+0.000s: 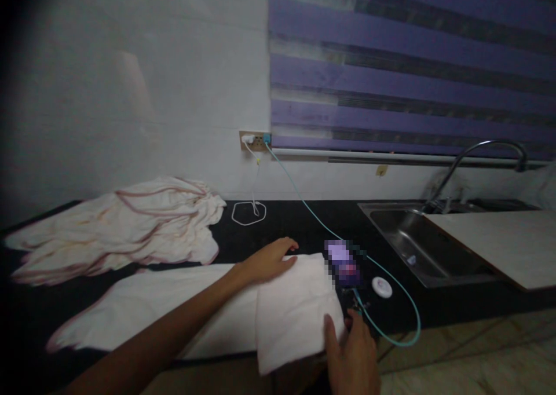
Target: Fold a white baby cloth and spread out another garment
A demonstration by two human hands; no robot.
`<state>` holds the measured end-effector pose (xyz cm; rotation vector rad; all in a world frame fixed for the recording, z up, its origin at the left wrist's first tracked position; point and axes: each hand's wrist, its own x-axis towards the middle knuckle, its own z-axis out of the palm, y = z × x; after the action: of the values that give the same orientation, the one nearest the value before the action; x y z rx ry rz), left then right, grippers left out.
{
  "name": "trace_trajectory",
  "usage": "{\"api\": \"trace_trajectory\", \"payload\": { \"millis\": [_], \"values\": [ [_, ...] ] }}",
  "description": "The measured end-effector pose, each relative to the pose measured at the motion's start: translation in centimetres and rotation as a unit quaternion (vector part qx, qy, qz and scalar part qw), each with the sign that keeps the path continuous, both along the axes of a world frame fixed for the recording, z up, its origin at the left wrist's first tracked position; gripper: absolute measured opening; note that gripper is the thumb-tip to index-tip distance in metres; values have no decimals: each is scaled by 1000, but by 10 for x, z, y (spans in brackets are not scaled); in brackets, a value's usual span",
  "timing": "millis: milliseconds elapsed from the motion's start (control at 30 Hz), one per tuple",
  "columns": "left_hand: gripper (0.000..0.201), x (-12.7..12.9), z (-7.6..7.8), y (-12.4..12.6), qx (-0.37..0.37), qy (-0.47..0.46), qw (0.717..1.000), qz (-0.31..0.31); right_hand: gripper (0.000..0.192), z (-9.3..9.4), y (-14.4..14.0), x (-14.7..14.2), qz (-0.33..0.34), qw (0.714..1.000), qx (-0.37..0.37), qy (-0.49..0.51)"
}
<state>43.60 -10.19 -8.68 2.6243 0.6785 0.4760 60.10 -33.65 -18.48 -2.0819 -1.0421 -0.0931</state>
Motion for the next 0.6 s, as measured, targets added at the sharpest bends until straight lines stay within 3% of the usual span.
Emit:
{"api": "trace_trajectory", "payload": {
  "millis": [167,300,433,600],
  "values": [
    [63,58,20,-4,43,82,983,-159,57,-5,7,-1,-12,998,-60,-19],
    [75,82,25,-6,89,174,961,-193,35,-2,12,-4,5,999,-52,-11],
    [52,86,31,-5,151,222,938,-218,18,3,16,-17,20,1000,6,-12],
    [21,79,46,0,220,174,919,-278,14,10,19,-33,59,994,81,48]
  ]
}}
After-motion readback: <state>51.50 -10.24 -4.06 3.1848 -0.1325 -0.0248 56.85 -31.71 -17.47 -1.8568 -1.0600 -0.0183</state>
